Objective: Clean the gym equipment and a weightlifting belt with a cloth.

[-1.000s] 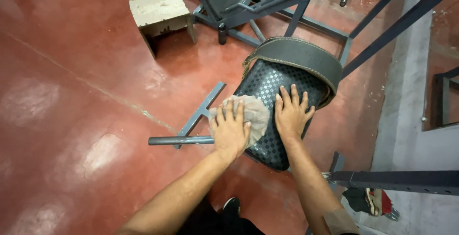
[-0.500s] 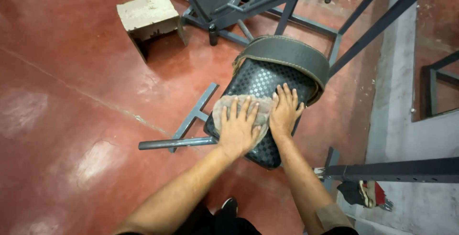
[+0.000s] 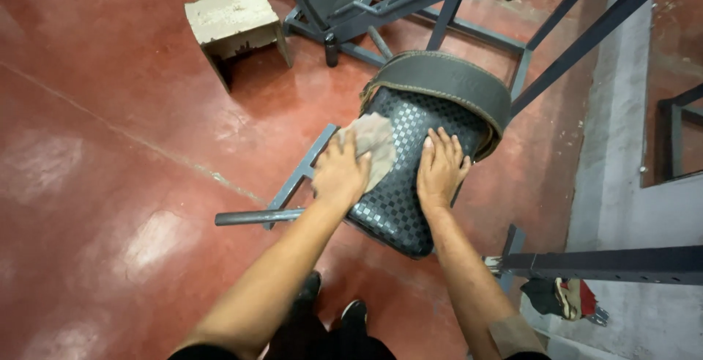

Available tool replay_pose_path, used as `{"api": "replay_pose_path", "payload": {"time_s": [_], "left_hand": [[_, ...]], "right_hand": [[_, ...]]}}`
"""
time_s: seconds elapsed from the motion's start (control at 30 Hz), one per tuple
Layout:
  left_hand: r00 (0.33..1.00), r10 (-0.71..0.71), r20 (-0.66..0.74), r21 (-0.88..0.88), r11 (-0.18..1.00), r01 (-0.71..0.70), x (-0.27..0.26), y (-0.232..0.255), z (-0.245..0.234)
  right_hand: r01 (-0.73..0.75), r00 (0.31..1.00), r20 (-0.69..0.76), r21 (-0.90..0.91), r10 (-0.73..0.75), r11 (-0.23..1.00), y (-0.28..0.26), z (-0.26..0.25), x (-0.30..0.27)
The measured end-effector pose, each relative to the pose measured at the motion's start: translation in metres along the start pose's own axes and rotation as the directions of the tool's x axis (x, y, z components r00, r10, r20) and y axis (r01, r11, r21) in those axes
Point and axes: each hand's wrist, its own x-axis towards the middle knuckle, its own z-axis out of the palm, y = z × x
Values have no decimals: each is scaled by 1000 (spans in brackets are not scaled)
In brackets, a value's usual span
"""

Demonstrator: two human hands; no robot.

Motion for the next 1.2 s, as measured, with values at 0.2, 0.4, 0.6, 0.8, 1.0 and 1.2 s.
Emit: {"api": "replay_pose_path", "payload": {"time_s": [0.2,0.4,0.6,0.8,1.0,1.2], "left_hand": [[873,249,-420,125,968,-217,-77,-19,31],[816,565,-125,265,812,-521,-109,11,51],[793,591,-145,207,802,-560,-71,-7,29],[894,396,-209,242,907,-345,-33,9,30],[816,545,-194,298,825,-481,-62,-10,18],[781,618,-89,263,771,-580,-26,-21,10]], "right_hand": [[-1,1000,-2,-40,1,999,-9,-4,1],[-31,999,30,-60,33,998,-7,-2,3],[57,998,40,-72,-54,996,-7,-10,0],[135,990,58,-70,-131,988,3,-5,-2],[102,990,90,61,-108,993,-9,-3,-14],[172,966,175,102,-188,980,-52,-33,-56]]}}
